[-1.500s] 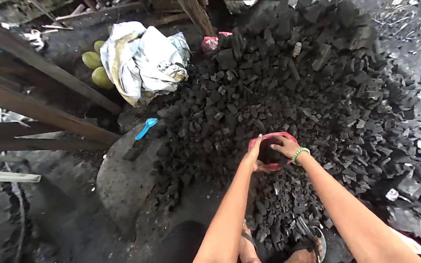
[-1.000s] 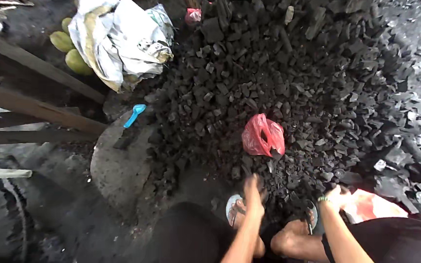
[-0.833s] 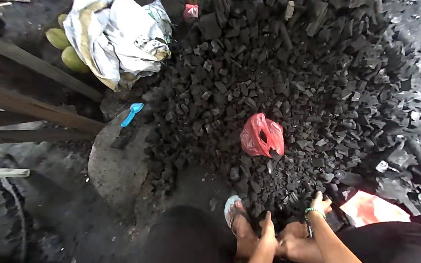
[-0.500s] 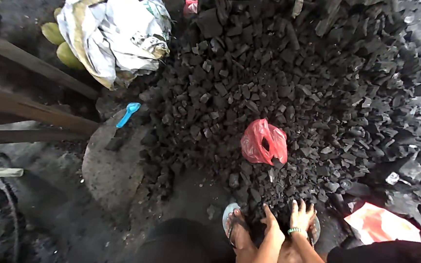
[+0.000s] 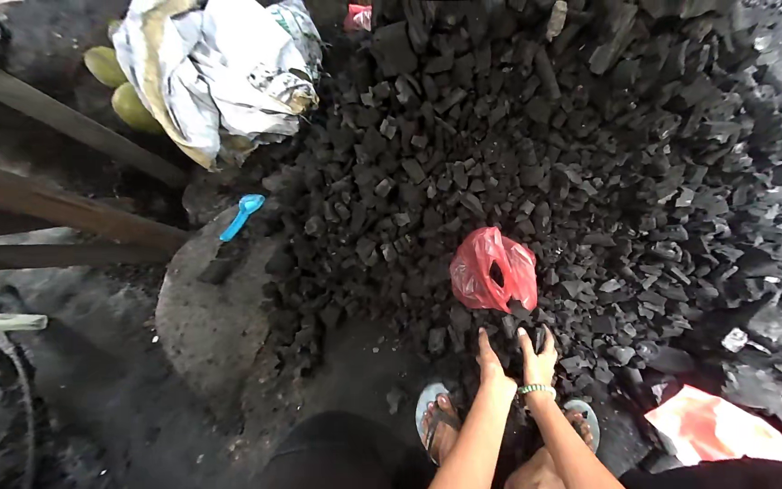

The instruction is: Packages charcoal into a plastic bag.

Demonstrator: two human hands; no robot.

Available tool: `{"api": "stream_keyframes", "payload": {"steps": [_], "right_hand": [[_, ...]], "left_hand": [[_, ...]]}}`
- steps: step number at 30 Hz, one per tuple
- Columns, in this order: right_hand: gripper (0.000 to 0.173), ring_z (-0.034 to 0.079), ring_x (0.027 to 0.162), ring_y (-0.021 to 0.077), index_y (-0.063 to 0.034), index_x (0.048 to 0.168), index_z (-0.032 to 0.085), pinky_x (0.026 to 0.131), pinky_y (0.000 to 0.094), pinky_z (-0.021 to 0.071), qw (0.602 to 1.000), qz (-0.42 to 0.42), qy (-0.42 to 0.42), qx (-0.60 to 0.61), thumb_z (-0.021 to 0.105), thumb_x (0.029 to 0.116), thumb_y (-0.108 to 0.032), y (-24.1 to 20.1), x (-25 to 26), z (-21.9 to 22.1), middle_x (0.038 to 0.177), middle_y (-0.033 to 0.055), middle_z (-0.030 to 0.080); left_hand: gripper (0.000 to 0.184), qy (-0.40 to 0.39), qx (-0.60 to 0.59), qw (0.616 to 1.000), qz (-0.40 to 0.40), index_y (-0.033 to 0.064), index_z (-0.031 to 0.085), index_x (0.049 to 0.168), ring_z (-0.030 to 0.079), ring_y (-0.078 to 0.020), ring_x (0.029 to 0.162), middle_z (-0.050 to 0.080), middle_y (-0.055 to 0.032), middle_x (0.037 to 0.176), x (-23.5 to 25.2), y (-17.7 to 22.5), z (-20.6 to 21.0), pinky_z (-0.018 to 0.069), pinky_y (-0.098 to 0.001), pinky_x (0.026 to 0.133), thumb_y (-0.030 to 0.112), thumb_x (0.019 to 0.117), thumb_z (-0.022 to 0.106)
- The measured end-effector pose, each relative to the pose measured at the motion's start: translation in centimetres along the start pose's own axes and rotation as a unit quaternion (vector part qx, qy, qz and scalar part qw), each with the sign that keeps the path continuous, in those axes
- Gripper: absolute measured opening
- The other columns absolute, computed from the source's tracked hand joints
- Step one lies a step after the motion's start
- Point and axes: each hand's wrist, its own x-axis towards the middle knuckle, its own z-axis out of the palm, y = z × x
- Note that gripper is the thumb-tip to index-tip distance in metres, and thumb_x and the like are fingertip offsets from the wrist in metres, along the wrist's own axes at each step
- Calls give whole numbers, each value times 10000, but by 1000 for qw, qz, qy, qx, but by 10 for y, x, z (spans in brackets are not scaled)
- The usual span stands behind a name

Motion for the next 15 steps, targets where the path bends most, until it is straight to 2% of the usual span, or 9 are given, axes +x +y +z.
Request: {"api": "stream_keyframes", "payload": {"steps": [2, 4, 7, 9, 12, 13, 15], "right_hand": [[914, 339, 1449, 518, -74, 1609, 278, 1145, 638, 315, 999, 29, 6, -33, 768, 914, -411, -17, 4, 3, 1612, 320, 278], [1048, 391, 1418, 515, -26, 1588, 253, 1123, 615, 372, 997, 49, 27, -45, 864, 823, -398, -30, 10, 8, 1579, 339, 316], [1125, 434, 1394, 498, -6, 1575, 225, 1100, 582, 414, 993, 81, 56, -71, 904, 774, -411, -40, 18, 16, 1561, 348, 328], [1110, 450, 1384, 490, -6, 1564, 252, 1096, 577, 419, 992, 76, 67, -78, 914, 764, -399, -38, 19, 19, 1554, 340, 348], [1034, 424, 1402, 495, -8, 1559, 288, 1112, 603, 385, 996, 42, 39, -75, 893, 798, -361, -25, 17, 13, 1550, 327, 371], [983, 414, 1405, 499, -18, 1558, 308, 1115, 618, 371, 997, 27, 22, -71, 871, 825, -350, -20, 17, 10, 1547, 323, 380], [822, 439, 1384, 493, -9, 1529, 384, 1117, 618, 367, 1000, -8, -1, -28, 818, 886, -284, -5, 19, 4, 1508, 327, 430]], "left_hand": [[679, -11, 31, 999, -16, 46, 287, 1573, 348, -385, 1455, 330, -226, 1599, 2, 12, 4, 335, -628, 1128, 469, 1074, 468], [626, -29, 69, 997, -23, 57, 365, 1541, 391, -367, 1428, 382, -209, 1573, 8, 20, 7, 357, -630, 1104, 457, 1072, 472], [622, -15, 118, 993, -9, 43, 344, 1554, 298, -372, 1489, 297, -214, 1625, 16, 28, 7, 291, -641, 1144, 439, 1087, 451], [639, 14, 150, 988, 11, -7, 354, 1532, 314, -391, 1475, 315, -250, 1603, 22, 27, 4, 301, -631, 1141, 441, 1088, 454], [673, 35, 251, 966, 44, -45, 263, 1545, 352, -429, 1444, 314, -319, 1570, 27, 14, 1, 344, -591, 1127, 426, 1097, 439], [650, 34, 300, 951, 63, -53, 259, 1540, 382, -439, 1424, 337, -336, 1546, 27, 7, 2, 370, -574, 1119, 391, 1103, 441], [593, 21, 409, 905, 116, -84, 329, 1504, 432, -445, 1397, 397, -349, 1504, 21, -8, 4, 398, -545, 1119, 356, 1114, 406]]}}
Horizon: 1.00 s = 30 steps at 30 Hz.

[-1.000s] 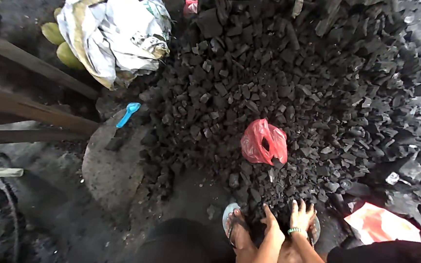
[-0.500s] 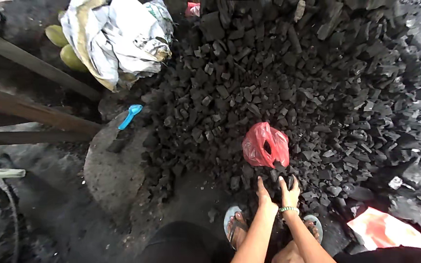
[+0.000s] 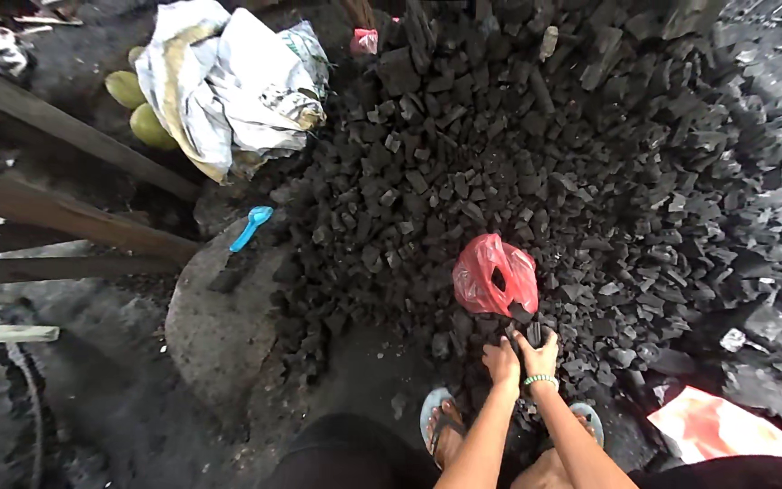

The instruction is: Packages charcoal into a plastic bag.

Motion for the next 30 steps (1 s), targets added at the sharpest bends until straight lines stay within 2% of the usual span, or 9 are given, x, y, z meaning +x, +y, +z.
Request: {"api": "stream_keyframes", "payload": {"steps": [4, 8, 10, 13, 18, 21, 25, 27, 30], "right_hand": [[539, 489, 1374, 343, 20, 1549, 355, 1127, 498, 402, 969, 37, -67, 235, 502, 1069, -177, 17, -2, -20, 1506, 260, 474], [413, 636, 924, 186, -59, 1307, 515, 787, 395, 548, 870, 146, -105, 459, 290, 1109, -342, 18, -4, -38, 1073, 111, 635], [442, 655, 787, 157, -81, 1165, 555, 676, 370, 563, 829, 158, -116, 523, 253, 1099, -397, 19, -3, -41, 900, 68, 654], [485, 671, 631, 163, -106, 1004, 593, 531, 373, 576, 815, 147, -121, 547, 270, 1094, -456, 17, -6, -40, 742, 52, 671], [522, 693, 784, 282, -124, 1114, 581, 635, 539, 583, 782, 162, -121, 589, 292, 1061, -556, 8, -6, -43, 885, 113, 680], [555, 706, 745, 271, -145, 1077, 594, 594, 513, 591, 763, 126, -137, 620, 259, 1054, -587, -16, -8, -47, 851, 95, 696], [558, 700, 749, 250, -161, 1069, 600, 630, 498, 597, 757, 82, -181, 623, 233, 1059, -582, -69, -11, -47, 840, 71, 691], [550, 703, 792, 250, -170, 1070, 598, 679, 507, 602, 763, 83, -202, 609, 249, 1059, -595, -98, -18, -41, 867, 62, 693], [537, 676, 889, 277, -147, 1156, 577, 749, 545, 574, 790, 94, -232, 559, 304, 1050, -598, -135, -20, -19, 974, 92, 670]], "left_hand": [[528, -55, 160, 977, 130, -82, 477, 1424, 481, -422, 1366, 500, -312, 1439, -40, 1, 13, 380, -537, 1140, 334, 1122, 352], [596, -176, 221, 938, 200, -28, 373, 1536, 434, -390, 1425, 362, -284, 1573, -68, 14, 1, 373, -496, 1168, 388, 1110, 388], [572, -137, 264, 919, 257, 55, 380, 1561, 466, -392, 1401, 271, -261, 1631, -76, 25, -12, 439, -496, 1116, 370, 1088, 451], [502, 25, 233, 916, 327, 63, 490, 1473, 550, -415, 1284, 408, -279, 1520, -73, 51, -30, 505, -508, 1031, 309, 1043, 572], [646, 153, 257, 892, 339, 34, 483, 1449, 523, -508, 1245, 407, -339, 1461, -33, 94, -39, 496, -623, 950, 373, 953, 721], [402, 146, 291, 897, 298, 36, 671, 1257, 513, -449, 1295, 454, -297, 1448, -8, 104, -43, 480, -560, 1024, 293, 951, 717], [328, 64, 38, 943, 323, -26, 672, 1207, 503, -445, 1245, 478, -326, 1375, -4, 91, -67, 456, -567, 1010, 207, 977, 687], [389, 33, -101, 942, 317, 1, 627, 1308, 500, -380, 1235, 487, -271, 1392, -16, 81, -84, 449, -542, 997, 195, 974, 674], [353, 12, -193, 922, 335, -27, 598, 1300, 514, -290, 1187, 508, -214, 1359, -30, 77, -107, 440, -464, 1000, 120, 980, 621]]}}
